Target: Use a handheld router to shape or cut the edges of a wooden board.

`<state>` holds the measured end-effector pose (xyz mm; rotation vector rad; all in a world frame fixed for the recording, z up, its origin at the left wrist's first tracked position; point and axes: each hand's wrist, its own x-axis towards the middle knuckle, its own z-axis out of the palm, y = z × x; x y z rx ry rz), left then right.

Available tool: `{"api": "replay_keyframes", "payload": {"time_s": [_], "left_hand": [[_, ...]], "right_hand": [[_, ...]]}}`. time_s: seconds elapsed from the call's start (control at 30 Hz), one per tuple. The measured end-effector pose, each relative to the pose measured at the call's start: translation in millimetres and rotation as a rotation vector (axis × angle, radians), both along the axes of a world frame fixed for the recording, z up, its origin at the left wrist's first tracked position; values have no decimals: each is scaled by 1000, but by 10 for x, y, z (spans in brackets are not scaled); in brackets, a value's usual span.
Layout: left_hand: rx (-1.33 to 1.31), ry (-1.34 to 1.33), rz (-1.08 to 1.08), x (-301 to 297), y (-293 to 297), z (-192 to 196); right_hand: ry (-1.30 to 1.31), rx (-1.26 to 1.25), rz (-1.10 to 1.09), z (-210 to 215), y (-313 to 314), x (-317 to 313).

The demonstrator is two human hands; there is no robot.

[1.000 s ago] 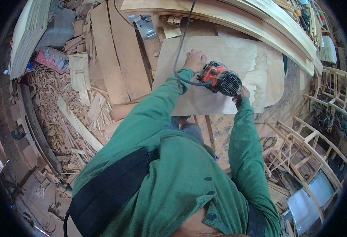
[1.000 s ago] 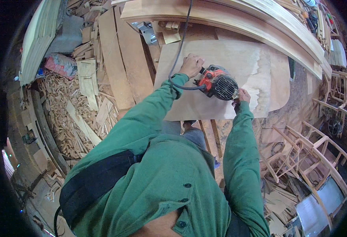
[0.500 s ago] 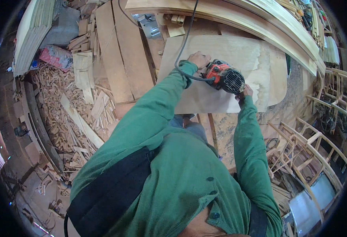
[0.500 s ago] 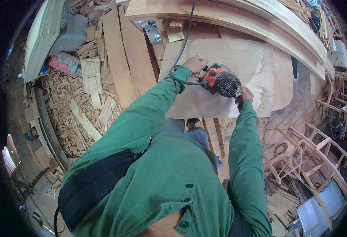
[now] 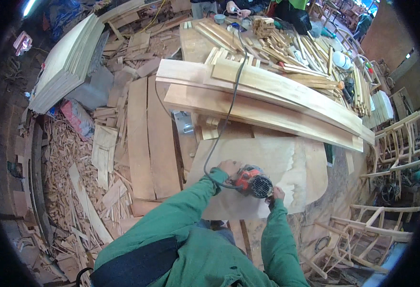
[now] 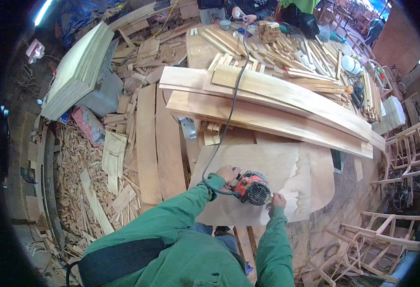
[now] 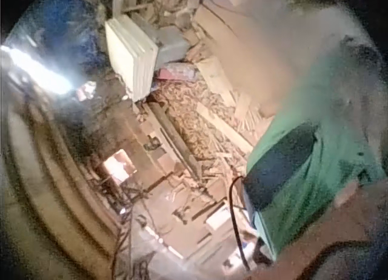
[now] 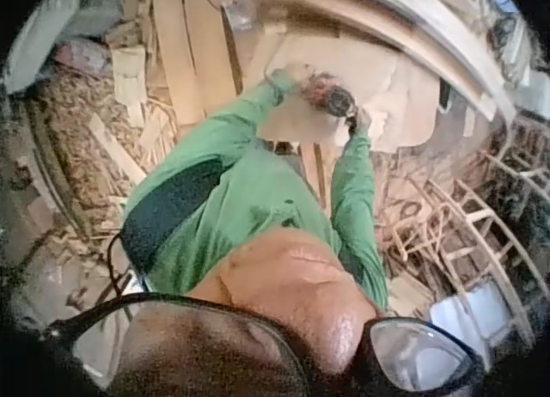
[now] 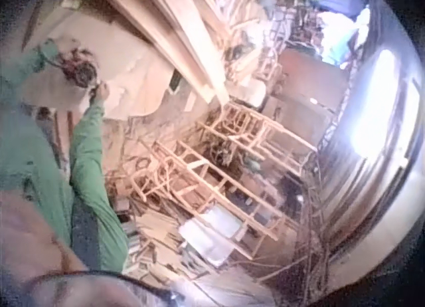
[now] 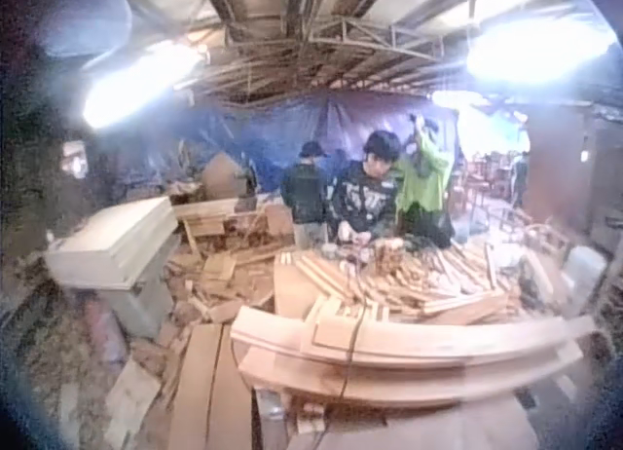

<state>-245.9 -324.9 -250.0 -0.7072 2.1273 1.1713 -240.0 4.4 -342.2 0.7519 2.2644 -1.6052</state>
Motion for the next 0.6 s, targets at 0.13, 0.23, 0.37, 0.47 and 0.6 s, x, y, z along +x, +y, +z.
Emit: {"api": "replay_keyframes", "payload": {"time_s": [0.13, 0.23, 0.37, 0.47, 0.6], "left_hand": [[126, 53, 84, 41, -230, 120], [133, 7, 59, -36, -197, 167], [89, 12, 34, -65, -182, -67], [-31, 48, 18, -76, -251, -338], [75, 6, 61, -69, -161, -103]], "right_hand": [[-266, -275, -116, 456, -447, -51], [-338, -318, -163, 507, -395, -95], [-247, -279, -94, 324, -313, -139], [-259, -254, -76, 421, -483, -193], [-254, -241, -118, 376, -364, -105]]}}
